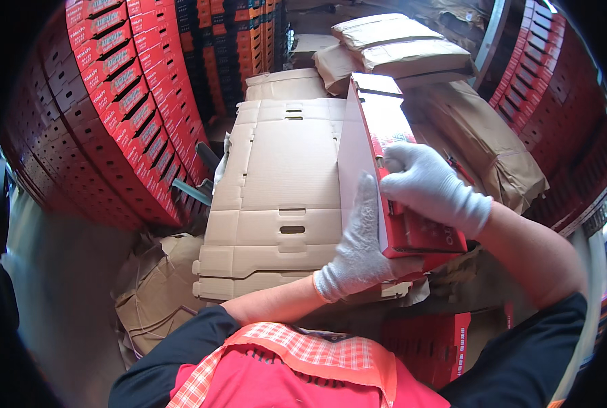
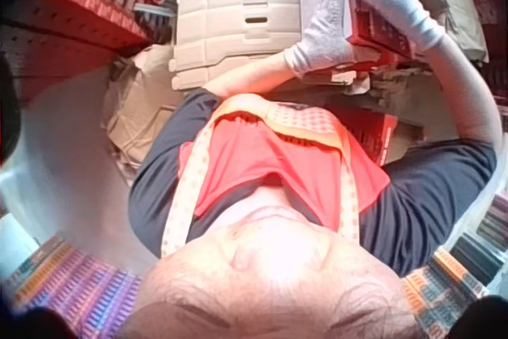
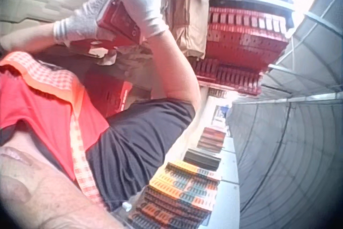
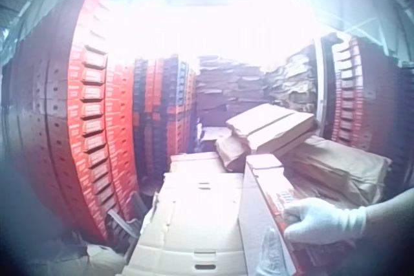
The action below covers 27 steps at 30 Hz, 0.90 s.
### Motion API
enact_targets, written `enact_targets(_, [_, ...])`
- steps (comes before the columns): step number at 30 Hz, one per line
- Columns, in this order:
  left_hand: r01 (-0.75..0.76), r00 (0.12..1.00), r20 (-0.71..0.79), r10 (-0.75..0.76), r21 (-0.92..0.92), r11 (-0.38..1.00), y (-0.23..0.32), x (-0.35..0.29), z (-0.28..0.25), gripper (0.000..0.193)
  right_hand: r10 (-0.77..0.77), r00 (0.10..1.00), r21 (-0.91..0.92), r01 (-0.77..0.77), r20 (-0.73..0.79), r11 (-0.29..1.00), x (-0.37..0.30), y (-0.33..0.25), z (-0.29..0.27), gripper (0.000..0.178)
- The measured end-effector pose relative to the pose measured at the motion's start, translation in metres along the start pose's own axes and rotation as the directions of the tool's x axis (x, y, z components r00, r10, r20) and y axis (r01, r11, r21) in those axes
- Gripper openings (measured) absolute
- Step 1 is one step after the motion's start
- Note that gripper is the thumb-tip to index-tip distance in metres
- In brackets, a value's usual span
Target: The person repeatedly folds flat cardboard sheets into red-labeled boxes and stacks them in a warehouse aisle. The hands fold the sides and tabs of each sheet, then place the finished box on a growing pile.
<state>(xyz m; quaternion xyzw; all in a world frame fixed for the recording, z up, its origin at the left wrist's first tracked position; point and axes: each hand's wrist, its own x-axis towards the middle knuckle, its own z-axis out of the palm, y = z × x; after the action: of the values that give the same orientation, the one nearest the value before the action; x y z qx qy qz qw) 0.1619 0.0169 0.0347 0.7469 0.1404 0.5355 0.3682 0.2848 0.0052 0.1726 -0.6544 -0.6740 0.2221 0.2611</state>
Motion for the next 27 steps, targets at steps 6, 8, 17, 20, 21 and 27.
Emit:
enact_targets(6, [0.149,0.984,0.148,-0.095,-0.408,0.901,-0.002,-0.011,-0.013,0.110,-0.630,0.773,-0.466,0.585,0.073,0.664,0.043,-0.021,0.057,0.018])
enact_targets(8, [-0.033,0.995,0.077,0.055,-0.270,0.962,-0.010,-0.017,-0.031,0.109,-0.599,0.797,-0.361,0.584,0.081,0.727,0.054,-0.046,0.075,0.024])
enact_targets(17, [-0.136,0.985,-0.051,0.162,0.337,0.932,-0.026,-0.090,-0.211,0.057,-0.412,0.908,0.556,0.306,0.073,0.773,0.090,-0.037,0.107,0.019])
enact_targets(20, [0.196,0.979,-0.032,-0.201,0.420,0.886,-0.006,-0.133,-0.234,0.057,0.094,0.888,0.512,-0.343,0.450,0.788,0.117,0.028,0.167,0.024])
enact_targets(21, [0.015,0.999,-0.041,0.007,0.521,0.853,-0.004,-0.141,-0.229,0.061,0.237,0.807,0.571,-0.559,0.541,0.601,0.133,0.046,0.190,0.022])
enact_targets(27, [-0.068,0.828,0.359,-0.431,0.827,0.558,-0.024,-0.122,-0.165,0.094,0.547,0.791,0.961,-0.246,0.275,-0.128,0.281,0.105,0.263,0.020])
